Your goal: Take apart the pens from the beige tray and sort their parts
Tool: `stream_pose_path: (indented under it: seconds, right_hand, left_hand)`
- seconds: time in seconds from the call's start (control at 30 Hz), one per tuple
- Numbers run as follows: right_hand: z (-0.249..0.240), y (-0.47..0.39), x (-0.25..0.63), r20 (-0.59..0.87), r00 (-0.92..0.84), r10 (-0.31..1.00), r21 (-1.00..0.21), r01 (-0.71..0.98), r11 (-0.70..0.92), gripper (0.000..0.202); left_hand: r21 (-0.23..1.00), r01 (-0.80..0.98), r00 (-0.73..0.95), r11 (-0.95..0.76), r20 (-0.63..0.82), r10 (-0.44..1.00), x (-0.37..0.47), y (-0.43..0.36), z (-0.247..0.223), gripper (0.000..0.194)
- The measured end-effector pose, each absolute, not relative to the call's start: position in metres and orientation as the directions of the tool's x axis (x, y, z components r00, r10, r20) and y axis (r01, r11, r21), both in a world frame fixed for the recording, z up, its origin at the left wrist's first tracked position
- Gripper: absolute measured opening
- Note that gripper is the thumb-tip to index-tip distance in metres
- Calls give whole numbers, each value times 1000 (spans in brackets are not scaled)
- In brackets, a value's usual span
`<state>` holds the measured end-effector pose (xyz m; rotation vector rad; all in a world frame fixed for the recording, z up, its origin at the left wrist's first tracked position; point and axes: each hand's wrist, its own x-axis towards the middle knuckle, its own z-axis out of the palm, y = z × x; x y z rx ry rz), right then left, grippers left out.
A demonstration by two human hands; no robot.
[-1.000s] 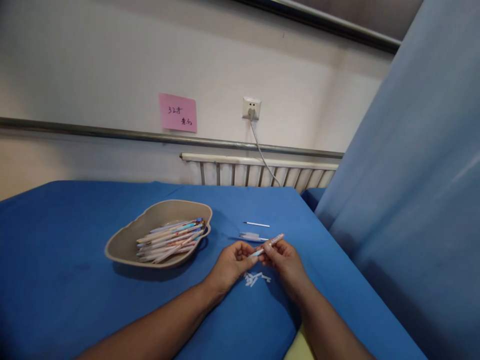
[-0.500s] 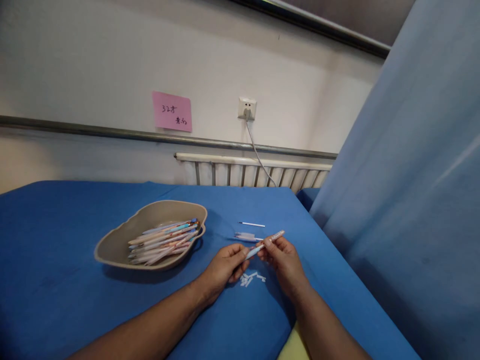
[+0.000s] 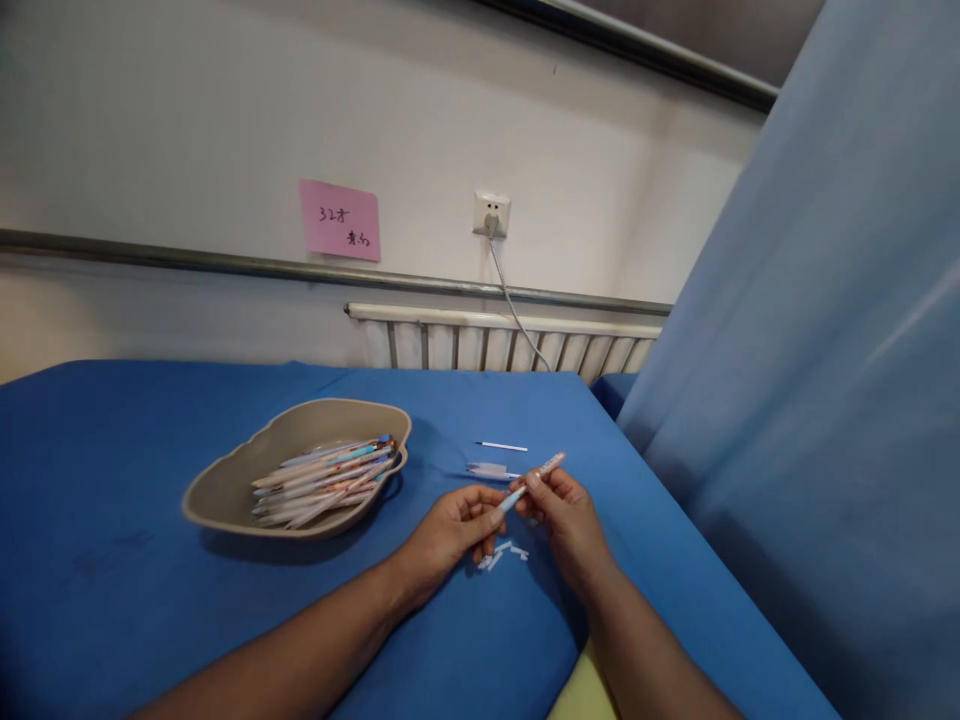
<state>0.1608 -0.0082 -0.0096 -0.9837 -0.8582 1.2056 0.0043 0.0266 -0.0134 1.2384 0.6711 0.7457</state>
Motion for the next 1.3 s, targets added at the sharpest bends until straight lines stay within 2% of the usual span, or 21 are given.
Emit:
stream_pose_path:
  seconds: [0.2, 0.37, 0.5, 0.63, 0.87, 1.03, 1.2, 1.3]
  right_hand:
    - [-6, -10, 157, 30, 88, 996, -937, -344, 59, 32]
    - [-6, -8, 160, 7, 110, 994, -901, -431, 54, 29]
    - [-7, -8, 159, 16, 144, 990, -907, -415, 75, 35]
    - [-5, -7, 163, 45, 222, 974, -920, -370, 127, 42]
    - [0, 3, 199, 26, 492, 870, -863, -429, 268, 31]
    - [-2, 7, 206, 7, 477, 879, -905, -371, 209, 28]
    - [-8, 8, 200, -26, 409, 912, -965, -249, 84, 32]
    - [-10, 9, 202, -13, 429, 903, -978, -193, 78, 36]
  left_hand:
    - [985, -99, 620, 143, -52, 783, 5, 21, -9, 38]
    - [989, -61, 625, 136, -68, 777, 5, 20, -8, 36]
    - [989, -69, 613, 130, -61, 788, 6, 19, -6, 31]
    - [984, -87, 597, 157, -75, 799, 5, 22, -4, 36]
    - [921, -233, 515, 313, -156, 843, -6, 40, 1, 36]
    - [881, -342, 423, 328, -167, 890, -12, 53, 1, 33]
    - [878, -358, 372, 318, -179, 911, -14, 58, -4, 31]
    - [878, -359, 362, 318, -183, 914, -14, 59, -6, 30]
